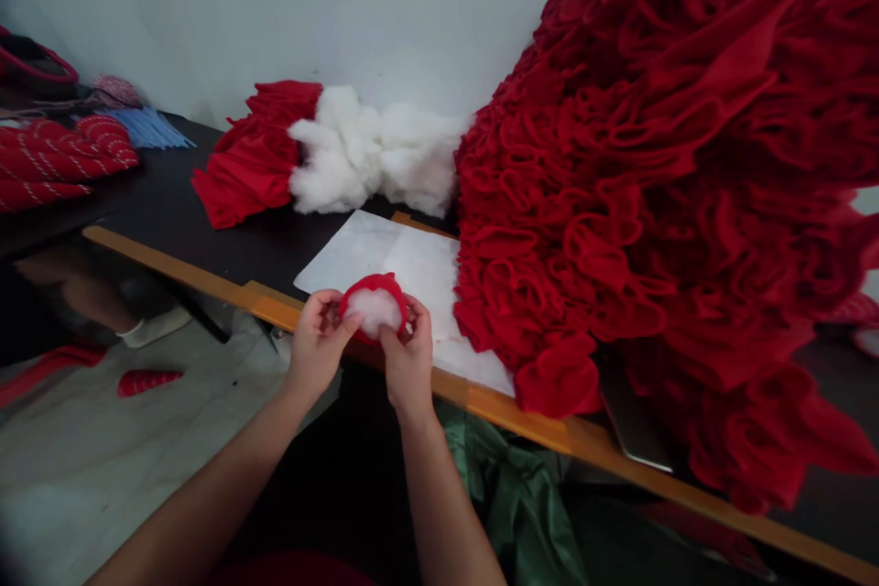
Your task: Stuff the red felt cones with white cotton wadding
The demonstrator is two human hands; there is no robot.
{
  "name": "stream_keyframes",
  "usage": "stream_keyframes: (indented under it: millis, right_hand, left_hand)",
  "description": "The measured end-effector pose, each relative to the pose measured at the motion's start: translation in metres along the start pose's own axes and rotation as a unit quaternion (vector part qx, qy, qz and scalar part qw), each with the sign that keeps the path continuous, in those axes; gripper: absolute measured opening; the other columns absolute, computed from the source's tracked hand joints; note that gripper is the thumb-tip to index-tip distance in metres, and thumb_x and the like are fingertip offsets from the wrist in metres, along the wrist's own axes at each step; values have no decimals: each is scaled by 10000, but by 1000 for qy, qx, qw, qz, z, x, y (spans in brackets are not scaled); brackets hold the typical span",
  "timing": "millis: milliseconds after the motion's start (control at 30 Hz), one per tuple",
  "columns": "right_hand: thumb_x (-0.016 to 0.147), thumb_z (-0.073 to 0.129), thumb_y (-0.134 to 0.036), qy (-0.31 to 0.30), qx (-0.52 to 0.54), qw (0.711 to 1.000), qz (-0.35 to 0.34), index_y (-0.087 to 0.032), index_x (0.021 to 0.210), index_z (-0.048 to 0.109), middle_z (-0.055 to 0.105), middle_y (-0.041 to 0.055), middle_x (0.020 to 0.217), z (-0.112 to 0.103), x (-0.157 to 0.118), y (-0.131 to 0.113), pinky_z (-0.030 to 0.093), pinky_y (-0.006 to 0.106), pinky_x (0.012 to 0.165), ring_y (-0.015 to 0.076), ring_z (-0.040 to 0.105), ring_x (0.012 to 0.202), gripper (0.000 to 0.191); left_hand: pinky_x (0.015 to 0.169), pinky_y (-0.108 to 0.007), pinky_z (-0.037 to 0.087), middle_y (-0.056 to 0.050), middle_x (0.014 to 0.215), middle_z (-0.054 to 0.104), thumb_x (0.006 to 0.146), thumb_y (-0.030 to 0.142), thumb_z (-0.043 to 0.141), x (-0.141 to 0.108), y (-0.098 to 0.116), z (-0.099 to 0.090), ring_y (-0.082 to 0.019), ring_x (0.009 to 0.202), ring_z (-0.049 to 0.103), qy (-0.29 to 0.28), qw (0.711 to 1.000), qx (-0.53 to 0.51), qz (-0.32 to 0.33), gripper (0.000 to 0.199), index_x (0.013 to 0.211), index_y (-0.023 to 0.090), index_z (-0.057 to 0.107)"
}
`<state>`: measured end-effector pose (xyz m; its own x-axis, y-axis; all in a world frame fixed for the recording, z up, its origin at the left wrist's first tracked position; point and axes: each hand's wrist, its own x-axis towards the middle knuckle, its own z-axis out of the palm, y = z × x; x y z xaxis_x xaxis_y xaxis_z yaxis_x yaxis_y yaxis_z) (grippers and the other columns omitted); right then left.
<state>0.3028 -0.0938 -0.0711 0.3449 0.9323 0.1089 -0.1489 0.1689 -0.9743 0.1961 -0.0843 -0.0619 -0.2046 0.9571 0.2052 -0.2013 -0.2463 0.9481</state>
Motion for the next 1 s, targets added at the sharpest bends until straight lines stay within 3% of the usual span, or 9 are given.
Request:
stream_keyframes:
  millis: [200,367,433,567,633,700,800,867,1000]
  right_hand:
    - [683,622,-274,-21,-124,990,-64,-223,1198,467,478,93,1275,-4,-3,-12,459,375,912,203,522,1083,541]
    - [677,548,-199,30,-191,976,-105,-186,1090,539,583,87,1131,-5,8,-15,420,412,956,207,544,1042,413]
    - [681,545,-198,11,-187,977,-103,-189,1110,527,568,91,1164,-5,7,-14,426,403,949,208,537,1064,429]
    - [716,589,-259,-44,-210,970,-115,-205,1166,514,540,95,1209,-6,2,-15,424,394,943,215,510,1107,460]
    - [721,583,-263,-16,-228,966,-119,-201,1085,573,579,84,1123,-7,2,-16,442,384,900,213,536,1037,370]
    - [718,561,-251,25,-210,972,-105,-192,986,610,615,62,1000,-8,5,-16,457,365,847,196,561,937,279]
    - [703,572,-284,68,-78,994,-44,-193,942,601,625,18,877,-7,11,-17,471,312,761,154,570,803,257]
    - [670,609,-316,74,33,997,1,-202,940,587,620,-7,846,-2,13,-21,474,275,703,131,566,748,295]
    - [632,640,-349,32,123,990,69,-208,891,576,614,-18,802,15,8,-29,476,246,618,122,562,692,301]
  left_hand:
    - [517,-186,390,38,664,506,683,157,608,6,1,-1,-81,563,473,16,999,49,-2,141,771,176,499]
    - [596,-213,441,13,777,548,672,230,673,1,3,1,-103,666,535,-22,999,24,-1,254,859,185,508]
    - [643,-234,457,-1,828,554,683,246,677,0,2,1,-118,720,549,-28,999,39,7,301,928,191,512]
    - [666,-260,446,-17,801,557,744,158,573,2,2,-1,-136,733,538,-37,980,175,91,114,854,186,561]
    - [664,-261,441,-20,794,565,761,147,547,2,5,-2,-139,735,538,-58,969,204,130,78,819,187,581]
    - [657,-251,444,-22,820,580,783,187,554,1,8,-2,-136,742,547,-77,975,163,130,88,861,195,595]
    - [696,-236,459,-19,876,590,770,270,616,-1,10,-4,-126,783,565,-24,997,22,72,173,928,203,593]
    - [708,-232,468,-7,863,594,721,319,677,0,10,-4,-117,773,573,32,994,-104,-18,250,920,201,584]
    - [747,-286,502,-47,891,649,724,439,654,7,17,3,-163,808,618,-17,909,-339,-243,341,923,166,602]
